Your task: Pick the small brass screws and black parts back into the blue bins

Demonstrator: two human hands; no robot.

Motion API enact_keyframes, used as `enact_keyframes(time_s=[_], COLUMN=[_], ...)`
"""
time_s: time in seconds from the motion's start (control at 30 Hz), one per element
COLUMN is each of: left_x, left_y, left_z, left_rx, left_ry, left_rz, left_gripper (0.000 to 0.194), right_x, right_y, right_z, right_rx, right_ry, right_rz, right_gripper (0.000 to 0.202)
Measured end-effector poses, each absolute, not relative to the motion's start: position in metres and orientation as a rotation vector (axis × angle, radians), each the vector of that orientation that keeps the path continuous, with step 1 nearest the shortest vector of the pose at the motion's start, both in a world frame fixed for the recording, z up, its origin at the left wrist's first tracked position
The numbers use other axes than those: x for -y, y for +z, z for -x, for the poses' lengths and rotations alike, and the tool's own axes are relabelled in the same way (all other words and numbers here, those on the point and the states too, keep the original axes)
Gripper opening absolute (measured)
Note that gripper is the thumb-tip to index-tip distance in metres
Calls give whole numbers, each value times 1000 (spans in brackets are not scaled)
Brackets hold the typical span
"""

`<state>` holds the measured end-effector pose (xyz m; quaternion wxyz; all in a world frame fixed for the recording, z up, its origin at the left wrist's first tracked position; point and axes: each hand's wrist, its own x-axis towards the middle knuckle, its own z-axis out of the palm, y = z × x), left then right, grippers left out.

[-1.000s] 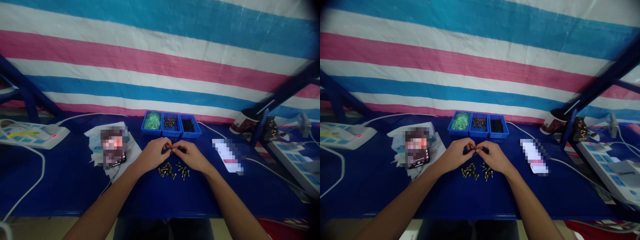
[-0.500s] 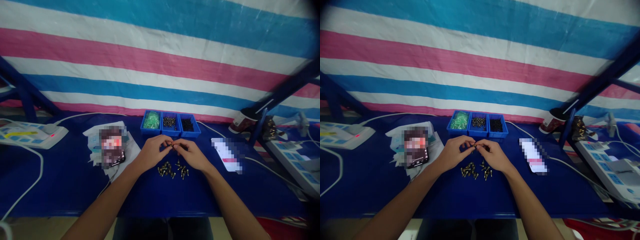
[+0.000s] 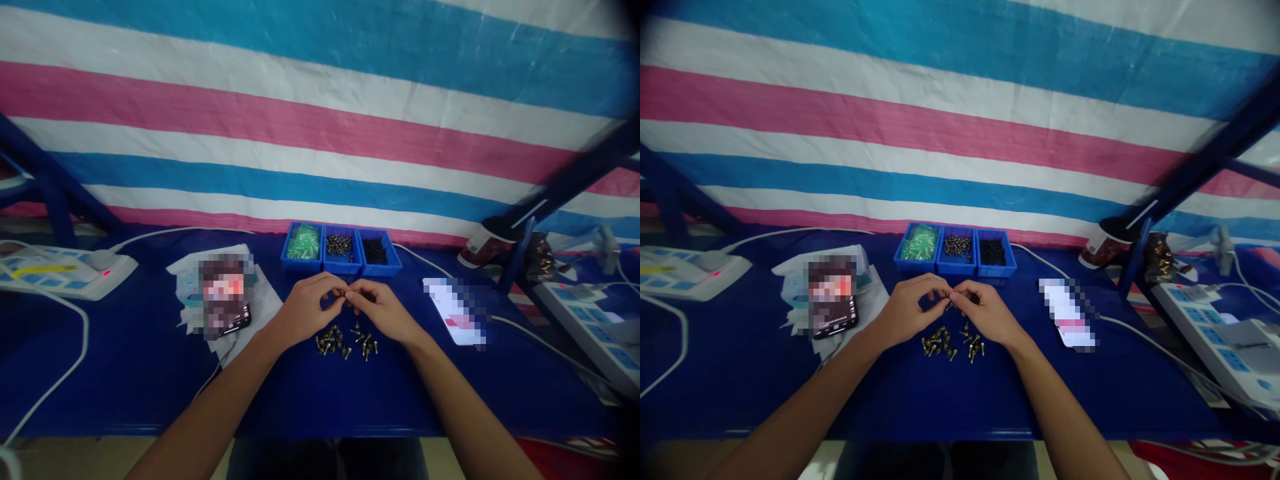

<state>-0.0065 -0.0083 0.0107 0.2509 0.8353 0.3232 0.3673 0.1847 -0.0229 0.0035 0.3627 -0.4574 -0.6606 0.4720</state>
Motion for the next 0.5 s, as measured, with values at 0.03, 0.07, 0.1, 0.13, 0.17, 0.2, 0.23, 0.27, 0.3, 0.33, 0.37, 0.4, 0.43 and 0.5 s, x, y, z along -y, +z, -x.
enact_keyframes(time_s=[0.03, 0.07, 0.1, 0.13, 0.17, 0.2, 0.23, 0.27, 0.3, 0.33, 0.37, 0.4, 0.43, 0.5], left_x=[8, 8, 8, 7, 7, 6, 6, 5, 5, 5, 5, 5, 5, 5], left_y=[10, 10, 9, 8, 7, 5, 4, 2, 1, 1, 0, 0, -1, 0], left_z=[7, 7, 7, 7, 7, 8, 8, 8, 8, 8, 8, 8, 8, 8], left_rx=[-870, -865, -861, -859, -858, -858, -856, -855, -856, -862, -868, -876, -885, -896], left_ry=[998, 993, 986, 979, 974, 970, 964, 955, 941, 922, 900, 876, 856, 823], left_rz=[-2276, -2282, -2292, -2302, -2312, -2320, -2330, -2344, -2364, -2389, -2417, -2446, -2473, -2519], left_gripper=[15, 15, 16, 16, 16, 16, 15, 15, 14, 14, 15, 15, 15, 15], right_x=[23, 24, 24, 24, 25, 25, 25, 25, 25, 25, 25, 25, 25, 25], right_y=[4, 4, 4, 4, 3, 3, 2, 1, 1, 0, -1, -1, -1, -2], right_z=[-185, -184, -184, -184, -185, -185, -185, -185, -185, -185, -185, -185, -185, -185], right_rx=[1705, 1713, 1725, 1738, 1751, 1765, 1776, 1787, 1796, 1801, 1808, 1818, 1832, 1867], right_ry=[1207, 1192, 1172, 1149, 1128, 1111, 1100, 1095, 1092, 1089, 1084, 1076, 1064, 1035], right_rz=[1186, 1195, 1204, 1210, 1215, 1220, 1222, 1222, 1221, 1221, 1226, 1235, 1246, 1266], right_gripper=[23, 24, 25, 25, 25, 25, 25, 24, 23, 22, 21, 20, 19, 19])
